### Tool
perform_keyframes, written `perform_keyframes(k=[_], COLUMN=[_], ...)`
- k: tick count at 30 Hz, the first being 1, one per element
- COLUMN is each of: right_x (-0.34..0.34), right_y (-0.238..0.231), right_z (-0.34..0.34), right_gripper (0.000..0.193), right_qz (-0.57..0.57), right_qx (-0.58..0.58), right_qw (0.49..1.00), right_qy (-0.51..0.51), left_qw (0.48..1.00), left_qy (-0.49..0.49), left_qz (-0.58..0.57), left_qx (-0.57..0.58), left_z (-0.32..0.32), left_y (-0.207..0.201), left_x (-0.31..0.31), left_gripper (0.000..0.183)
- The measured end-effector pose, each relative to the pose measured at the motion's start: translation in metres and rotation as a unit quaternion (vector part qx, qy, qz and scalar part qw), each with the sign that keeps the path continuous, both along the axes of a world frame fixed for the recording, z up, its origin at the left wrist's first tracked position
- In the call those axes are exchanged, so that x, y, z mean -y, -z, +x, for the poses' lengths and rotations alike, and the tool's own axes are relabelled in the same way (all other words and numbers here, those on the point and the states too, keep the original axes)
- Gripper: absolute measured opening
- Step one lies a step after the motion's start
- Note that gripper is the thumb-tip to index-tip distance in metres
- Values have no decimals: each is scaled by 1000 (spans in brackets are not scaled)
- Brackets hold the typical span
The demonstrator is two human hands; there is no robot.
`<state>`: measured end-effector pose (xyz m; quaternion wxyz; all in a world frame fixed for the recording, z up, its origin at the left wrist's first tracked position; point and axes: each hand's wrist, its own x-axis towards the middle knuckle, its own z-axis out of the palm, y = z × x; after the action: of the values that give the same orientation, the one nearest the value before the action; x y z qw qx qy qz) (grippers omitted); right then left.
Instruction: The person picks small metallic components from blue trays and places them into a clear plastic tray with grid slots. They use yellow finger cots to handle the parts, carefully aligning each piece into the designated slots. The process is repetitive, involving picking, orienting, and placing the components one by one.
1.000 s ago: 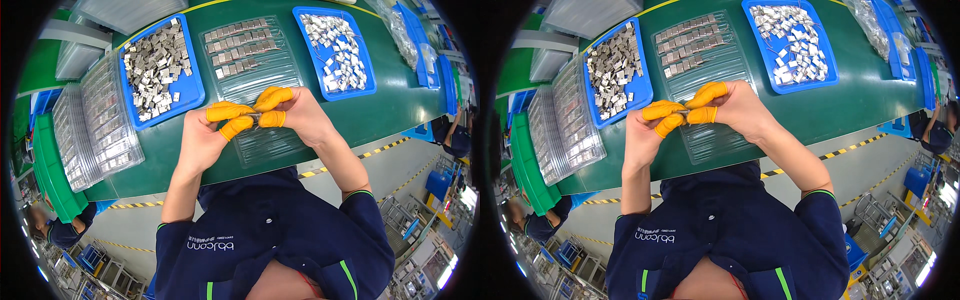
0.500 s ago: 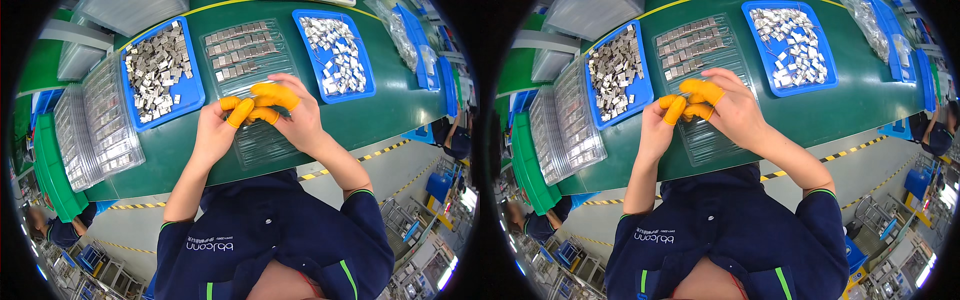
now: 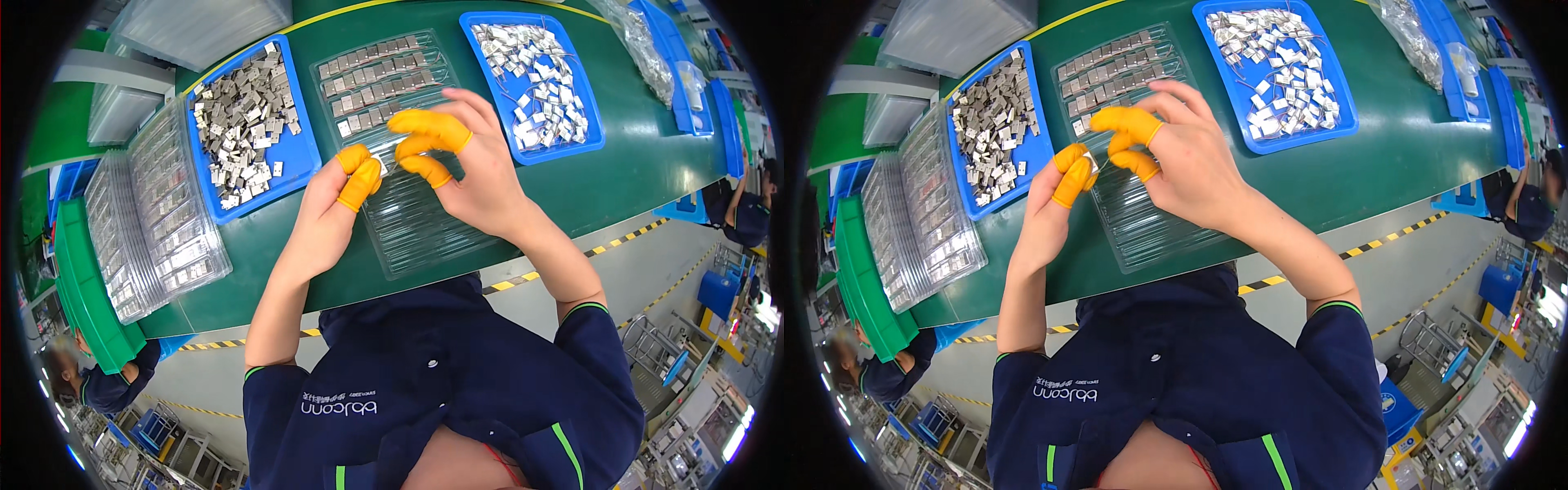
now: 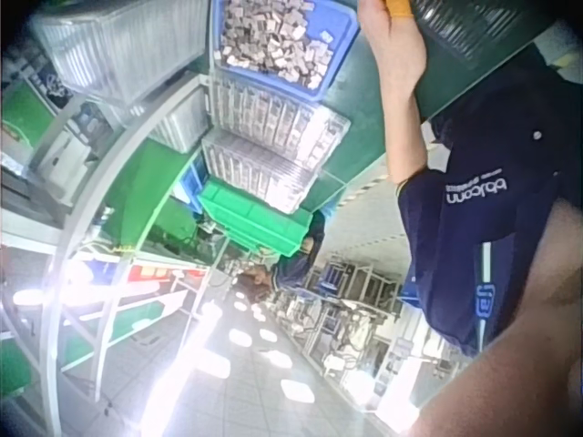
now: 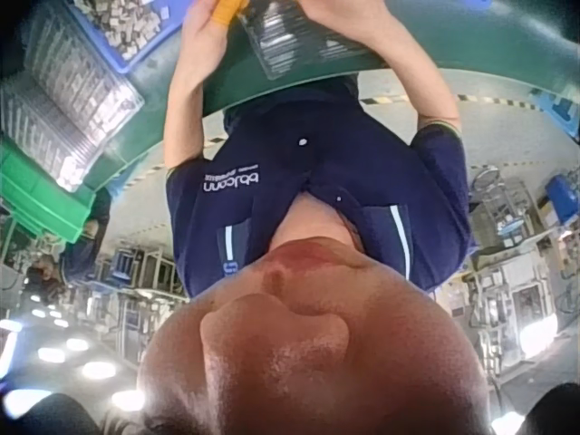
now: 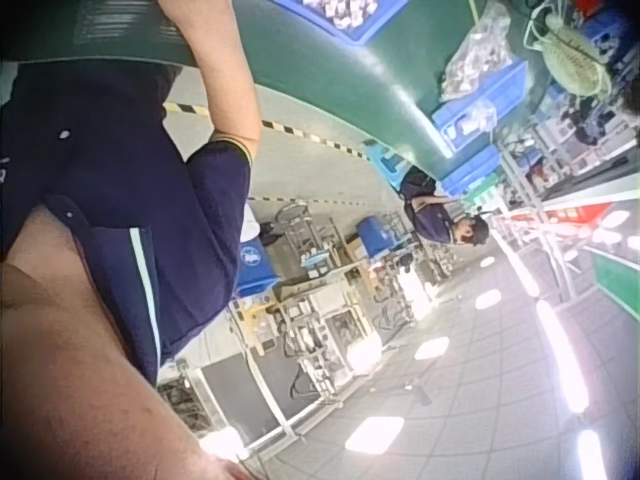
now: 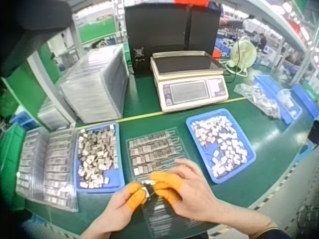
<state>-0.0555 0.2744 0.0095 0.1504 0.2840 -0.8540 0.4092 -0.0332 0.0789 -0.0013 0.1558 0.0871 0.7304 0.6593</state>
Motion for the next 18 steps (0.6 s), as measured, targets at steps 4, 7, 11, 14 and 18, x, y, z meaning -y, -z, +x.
perform_keyframes(k=[4,7,11,14,18], right_x=[-3,-4,-3,-4,-5], right_y=[9,0,4,6,10], right_z=[-7,-11,-10,-18,-30], right_gripper=[29,24,15,14,13], right_qz=[28,-6,19,-3,22], right_qx=[-37,-35,-7,-23,-41], right_qw=[995,997,999,999,997], right_qy=[93,71,37,45,53], left_qw=[998,999,999,995,995], left_qy=[-28,-37,-31,-30,-75], left_qz=[-37,-9,39,95,-32], left_qx=[-29,-18,-14,19,-55], left_z=[-12,-23,-30,-34,-37], left_y=[4,6,7,8,15], left_x=[-8,-10,-15,-18,-21], left_gripper=[16,18,18,18,18])
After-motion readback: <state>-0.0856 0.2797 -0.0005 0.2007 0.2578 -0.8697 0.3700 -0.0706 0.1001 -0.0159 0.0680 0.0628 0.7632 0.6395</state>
